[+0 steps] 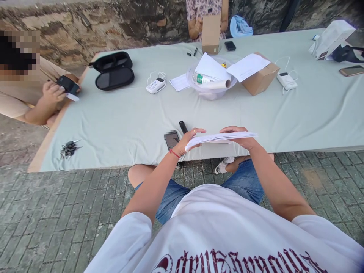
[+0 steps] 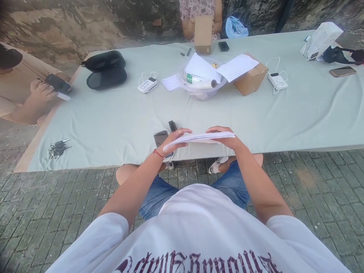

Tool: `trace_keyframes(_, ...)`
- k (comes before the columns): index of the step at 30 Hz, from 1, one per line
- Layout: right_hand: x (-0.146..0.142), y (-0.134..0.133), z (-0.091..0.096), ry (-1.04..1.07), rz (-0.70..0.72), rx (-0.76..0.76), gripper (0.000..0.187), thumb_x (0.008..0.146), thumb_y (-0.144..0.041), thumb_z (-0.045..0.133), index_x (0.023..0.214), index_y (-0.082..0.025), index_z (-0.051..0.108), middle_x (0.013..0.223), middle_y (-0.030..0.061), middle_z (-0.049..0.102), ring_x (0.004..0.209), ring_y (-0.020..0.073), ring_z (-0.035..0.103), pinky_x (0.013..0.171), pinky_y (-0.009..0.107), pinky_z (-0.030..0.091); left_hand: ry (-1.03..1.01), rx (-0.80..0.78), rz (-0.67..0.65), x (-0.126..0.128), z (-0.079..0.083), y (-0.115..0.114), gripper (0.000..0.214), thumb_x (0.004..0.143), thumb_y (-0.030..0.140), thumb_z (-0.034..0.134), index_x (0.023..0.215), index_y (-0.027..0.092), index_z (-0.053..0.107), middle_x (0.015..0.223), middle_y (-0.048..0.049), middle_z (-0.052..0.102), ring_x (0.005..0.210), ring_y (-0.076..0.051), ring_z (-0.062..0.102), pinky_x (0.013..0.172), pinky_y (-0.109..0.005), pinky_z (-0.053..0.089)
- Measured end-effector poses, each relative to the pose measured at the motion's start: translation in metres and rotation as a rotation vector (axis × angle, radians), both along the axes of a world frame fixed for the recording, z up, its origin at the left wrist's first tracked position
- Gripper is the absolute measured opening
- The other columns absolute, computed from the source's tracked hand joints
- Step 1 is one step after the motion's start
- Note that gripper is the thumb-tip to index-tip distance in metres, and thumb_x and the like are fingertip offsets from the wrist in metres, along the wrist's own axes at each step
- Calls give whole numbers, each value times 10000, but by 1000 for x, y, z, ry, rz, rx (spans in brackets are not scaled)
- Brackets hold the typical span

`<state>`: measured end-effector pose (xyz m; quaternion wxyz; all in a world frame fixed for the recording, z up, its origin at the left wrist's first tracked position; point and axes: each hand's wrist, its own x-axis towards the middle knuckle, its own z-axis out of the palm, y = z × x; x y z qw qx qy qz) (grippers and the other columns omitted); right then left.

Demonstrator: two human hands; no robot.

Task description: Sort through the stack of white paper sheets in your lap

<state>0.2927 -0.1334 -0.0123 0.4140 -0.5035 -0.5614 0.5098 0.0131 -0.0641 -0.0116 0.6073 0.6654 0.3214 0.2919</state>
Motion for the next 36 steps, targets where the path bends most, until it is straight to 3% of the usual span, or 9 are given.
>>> trace_keyframes(3, -5, 0, -3, 54, -101, -53, 514, 654, -475, 848, 1068, -193, 738, 1147, 82, 718, 1095, 303, 639, 957, 437, 515, 141, 91, -70, 7, -1, -6, 539, 640, 326, 822, 1132, 163, 673, 1155, -100, 666, 1101, -273, 601, 1021, -402, 425)
trace_keyframes(7, -8, -1, -2, 157, -227, -76, 554, 630, -454, 869, 1106, -215, 714, 1166, 68, 719, 1131, 300, 633, 980, 457, 508, 193, 147, -69, 9, 7, -13, 475, 813, 458, 675, 1173, 149, 643, 1066, -88, 690, 1022, -249, 626, 936, -356, 475)
trace_keyframes(12, -10, -9, -3, 243, -247, -163, 598, 611, -409, 893, 1145, -221, 699, 1178, 84, 719, 1125, 306, 649, 981, 484, 511, 201, -4, -18, -4, 9, -31, 424, 873, 539, 593, 1005, 152, 703, 990, -91, 722, 1064, -278, 635, 969, -366, 485)
trace_keyframes(14, -11, -17, -12, 266, -214, -279, 580, 626, -416, 886, 1135, -206, 705, 1161, 101, 725, 1089, 309, 667, 958, 488, 527, 153, -169, 86, -7, -2, -45, 456, 865, 563, 597, 1051, 160, 700, 1108, -108, 717, 1159, -293, 605, 1015, -382, 473)
trace_keyframes(17, -12, -36, -32, 300, -145, -465, 492, 687, -445, 846, 1089, -193, 714, 1123, 107, 738, 999, 286, 700, 907, 457, 555, 4, -512, 245, -7, -33, -71, 483, 820, 533, 681, 1148, 178, 674, 1259, -122, 675, 1215, -294, 592, 1052, -399, 470)
trace_keyframes(20, -13, -59, -52, 321, -135, -532, 452, 751, -444, 800, 1126, -222, 682, 1122, 73, 740, 975, 248, 708, 903, 416, 555, -151, -874, 390, -3, -67, -93, 467, 782, 458, 748, 1147, 178, 669, 1268, -136, 674, 1160, -293, 638, 1042, -438, 491)
trace_keyframes(22, -14, -75, -65, 300, -163, -590, 399, 777, -461, 771, 1086, -224, 680, 1088, 63, 749, 949, 244, 714, 884, 410, 560, -200, -1016, 459, 0, -85, -102, 440, 770, 413, 764, 1116, 155, 678, 1247, -150, 683, 1116, -288, 664, 1033, -448, 501)
trace_keyframes(28, -15, -105, -86, 170, -262, -599, 338, 833, -483, 678, 1073, -245, 685, 1096, 34, 749, 992, 252, 708, 942, 428, 540, -238, -1119, 423, 11, -101, -104, 449, 637, 227, 845, 1049, 113, 710, 1113, -165, 736, 966, -284, 718, 1001, -467, 518)
trace_keyframes(36, -12, -108, -78, 168, -268, -626, 351, 873, -461, 642, 1170, -276, 663, 1213, 25, 713, 1096, 245, 683, 990, 398, 528, -213, -1178, 480, 17, -104, -99, 368, 638, 130, 775, 1002, 109, 725, 994, -139, 766, 880, -280, 731, 949, -479, 549)
